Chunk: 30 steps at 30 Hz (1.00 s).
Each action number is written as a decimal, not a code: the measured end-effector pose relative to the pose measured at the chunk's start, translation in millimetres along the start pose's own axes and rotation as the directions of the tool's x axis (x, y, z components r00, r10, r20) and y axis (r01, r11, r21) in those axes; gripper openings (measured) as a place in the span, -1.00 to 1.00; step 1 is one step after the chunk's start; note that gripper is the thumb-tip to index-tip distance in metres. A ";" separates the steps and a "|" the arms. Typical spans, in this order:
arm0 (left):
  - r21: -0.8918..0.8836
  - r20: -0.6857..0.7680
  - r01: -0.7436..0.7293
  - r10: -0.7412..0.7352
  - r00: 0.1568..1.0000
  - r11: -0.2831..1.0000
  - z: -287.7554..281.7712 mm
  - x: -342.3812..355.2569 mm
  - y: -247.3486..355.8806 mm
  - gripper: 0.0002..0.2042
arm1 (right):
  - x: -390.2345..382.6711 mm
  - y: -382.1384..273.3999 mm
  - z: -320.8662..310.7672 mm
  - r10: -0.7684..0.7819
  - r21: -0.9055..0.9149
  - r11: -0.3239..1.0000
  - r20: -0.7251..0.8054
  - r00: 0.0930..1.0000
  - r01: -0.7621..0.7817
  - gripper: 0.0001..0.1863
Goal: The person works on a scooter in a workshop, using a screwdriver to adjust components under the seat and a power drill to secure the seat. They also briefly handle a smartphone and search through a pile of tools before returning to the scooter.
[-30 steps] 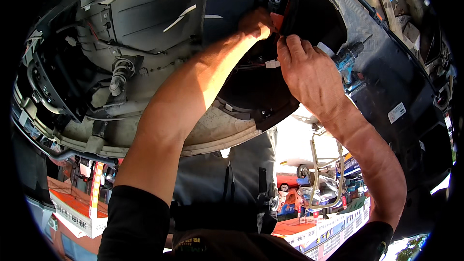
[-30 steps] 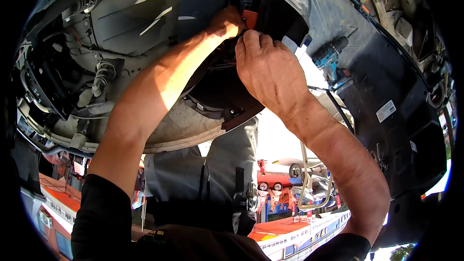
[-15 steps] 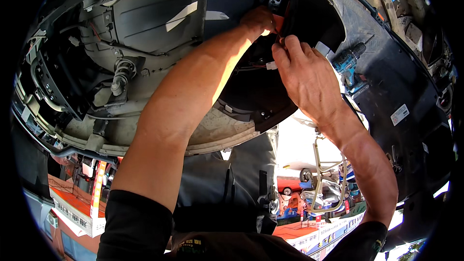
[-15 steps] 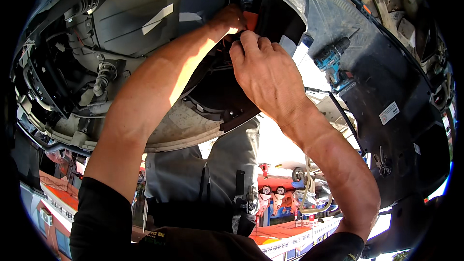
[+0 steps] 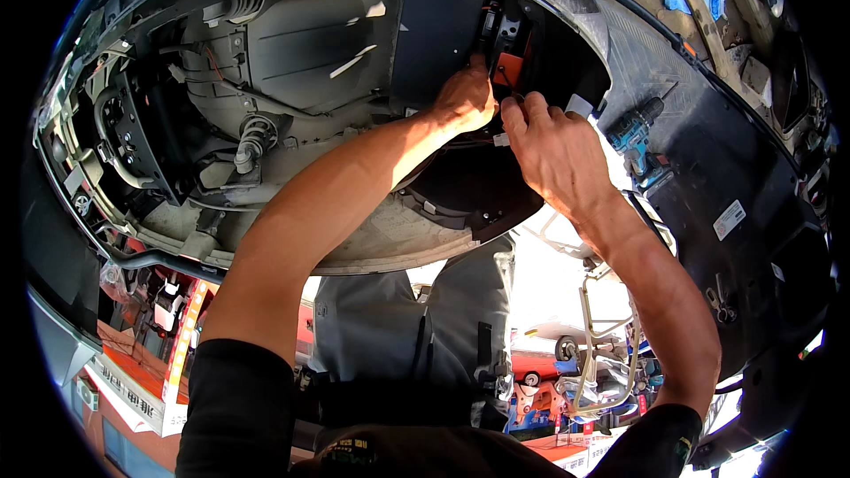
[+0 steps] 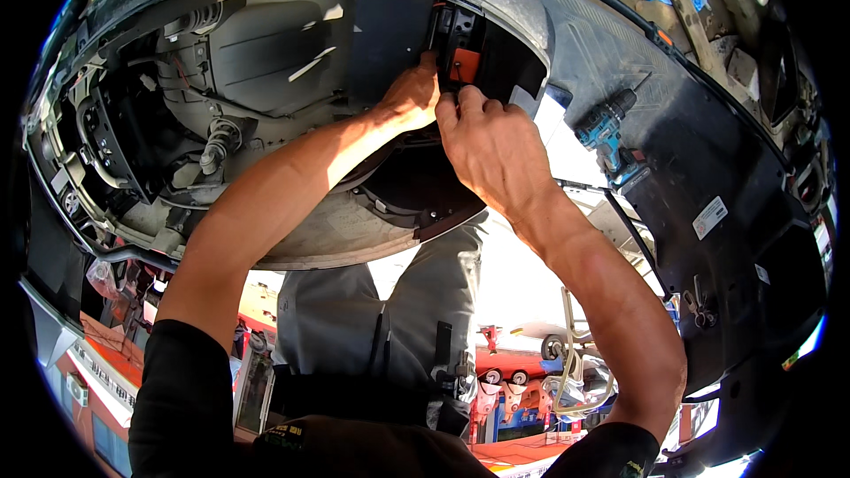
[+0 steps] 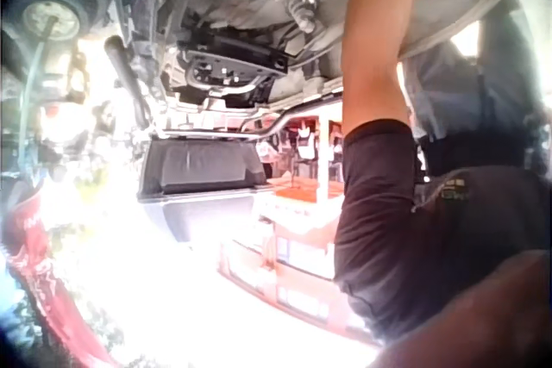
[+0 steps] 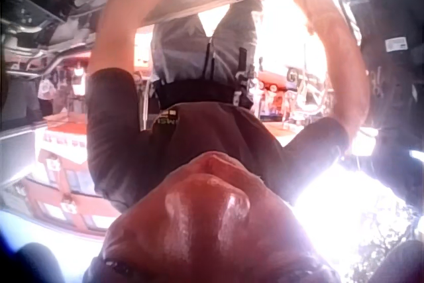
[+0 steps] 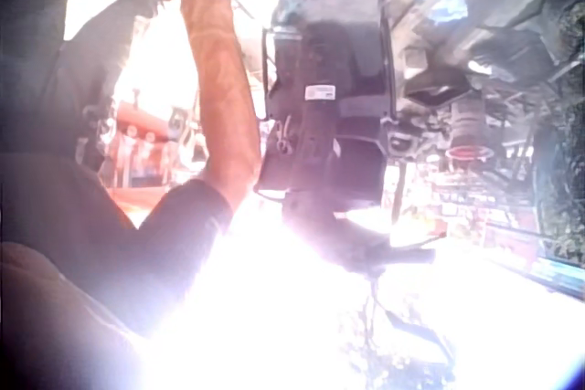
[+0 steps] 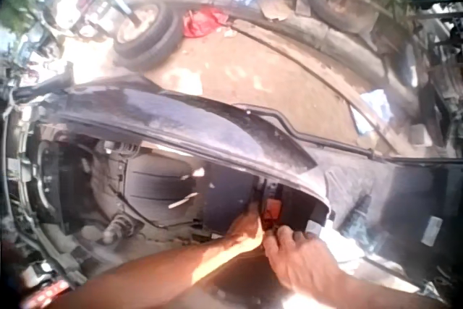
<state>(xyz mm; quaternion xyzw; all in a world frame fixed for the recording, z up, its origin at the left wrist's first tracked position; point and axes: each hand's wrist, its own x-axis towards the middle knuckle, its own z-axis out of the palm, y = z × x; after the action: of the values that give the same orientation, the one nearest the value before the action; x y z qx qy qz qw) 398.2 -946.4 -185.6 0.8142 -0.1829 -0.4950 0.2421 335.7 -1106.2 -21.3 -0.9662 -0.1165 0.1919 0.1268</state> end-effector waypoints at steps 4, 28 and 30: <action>0.070 0.114 -0.138 0.130 0.985 0.988 -57.9 -67.5 13.0 -0.55 | 4.8 -8.9 3.0 0.109 0.056 0.993 -0.014 0.994 -0.108 -0.73; 0.747 0.326 -0.578 0.578 0.748 0.327 -362.8 -231.3 -65.1 -0.74 | 5.8 -20.0 -22.6 0.184 0.242 0.955 -0.016 0.983 -0.175 -0.64; 0.757 0.313 -0.560 0.566 0.763 0.336 -360.5 -238.3 -68.9 -0.73 | 7.3 -17.2 -12.0 0.117 0.238 0.965 -0.003 0.993 -0.113 -0.74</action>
<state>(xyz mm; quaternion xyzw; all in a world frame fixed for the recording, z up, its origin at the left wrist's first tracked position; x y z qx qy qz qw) 619.1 -685.3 87.3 0.7159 -0.6577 -0.2342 -0.0069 344.1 -1090.4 -8.1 -0.9508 -0.0353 0.2033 0.2313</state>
